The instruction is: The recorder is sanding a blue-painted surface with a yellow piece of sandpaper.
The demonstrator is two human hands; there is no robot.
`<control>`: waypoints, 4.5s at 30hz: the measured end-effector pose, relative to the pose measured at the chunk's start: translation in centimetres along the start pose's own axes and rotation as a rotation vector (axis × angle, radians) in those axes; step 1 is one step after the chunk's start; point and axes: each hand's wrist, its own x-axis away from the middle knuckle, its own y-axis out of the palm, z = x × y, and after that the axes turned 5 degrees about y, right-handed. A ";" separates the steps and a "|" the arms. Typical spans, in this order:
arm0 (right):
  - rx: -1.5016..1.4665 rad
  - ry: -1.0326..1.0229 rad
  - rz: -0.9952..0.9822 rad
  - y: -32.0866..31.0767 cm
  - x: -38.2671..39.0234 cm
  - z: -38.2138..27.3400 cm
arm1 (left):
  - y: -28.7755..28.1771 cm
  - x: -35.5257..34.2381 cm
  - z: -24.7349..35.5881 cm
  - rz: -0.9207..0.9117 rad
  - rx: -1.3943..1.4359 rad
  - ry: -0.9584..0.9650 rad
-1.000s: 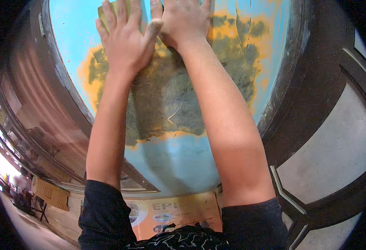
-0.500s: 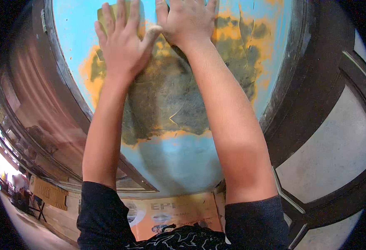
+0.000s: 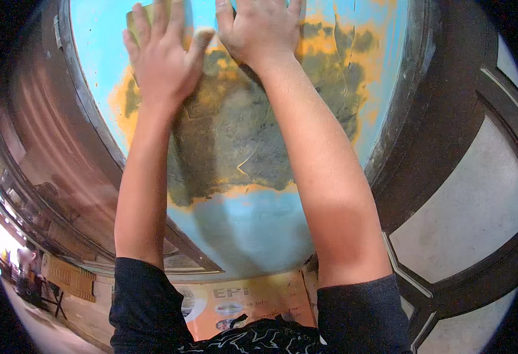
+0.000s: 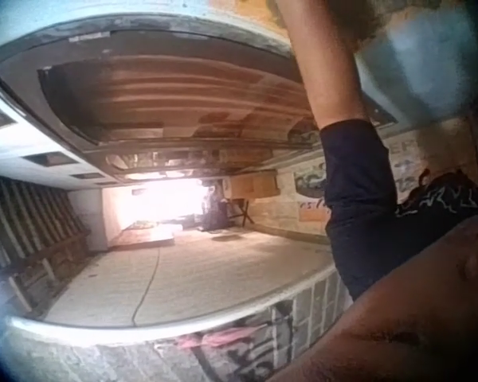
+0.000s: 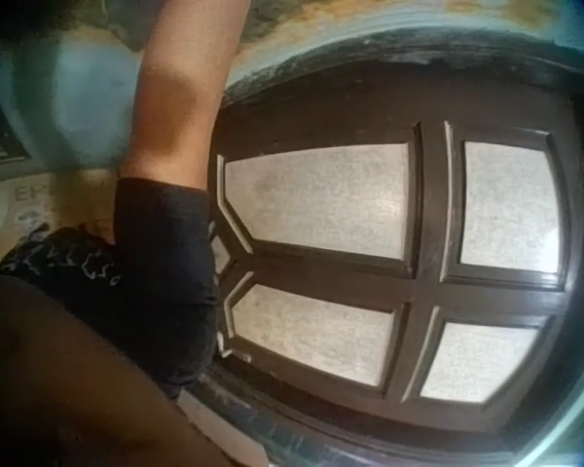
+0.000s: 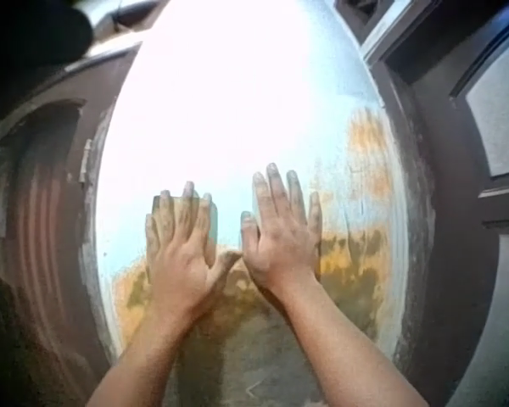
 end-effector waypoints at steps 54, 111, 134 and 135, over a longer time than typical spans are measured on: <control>0.159 0.044 -0.074 -0.3 -0.3 -5.4 | -2.8 1.9 -9.9 0.166 -0.077 0.028; 0.101 -0.111 -0.041 -4.3 2.1 -0.1 | -1.5 3.0 -0.3 0.290 0.113 -0.001; -0.676 0.117 -0.189 -7.7 5.4 -4.1 | -6.6 6.7 1.7 0.400 0.719 0.093; -0.674 0.117 -0.189 -7.9 5.9 -3.2 | -6.6 7.3 1.8 0.400 0.721 0.093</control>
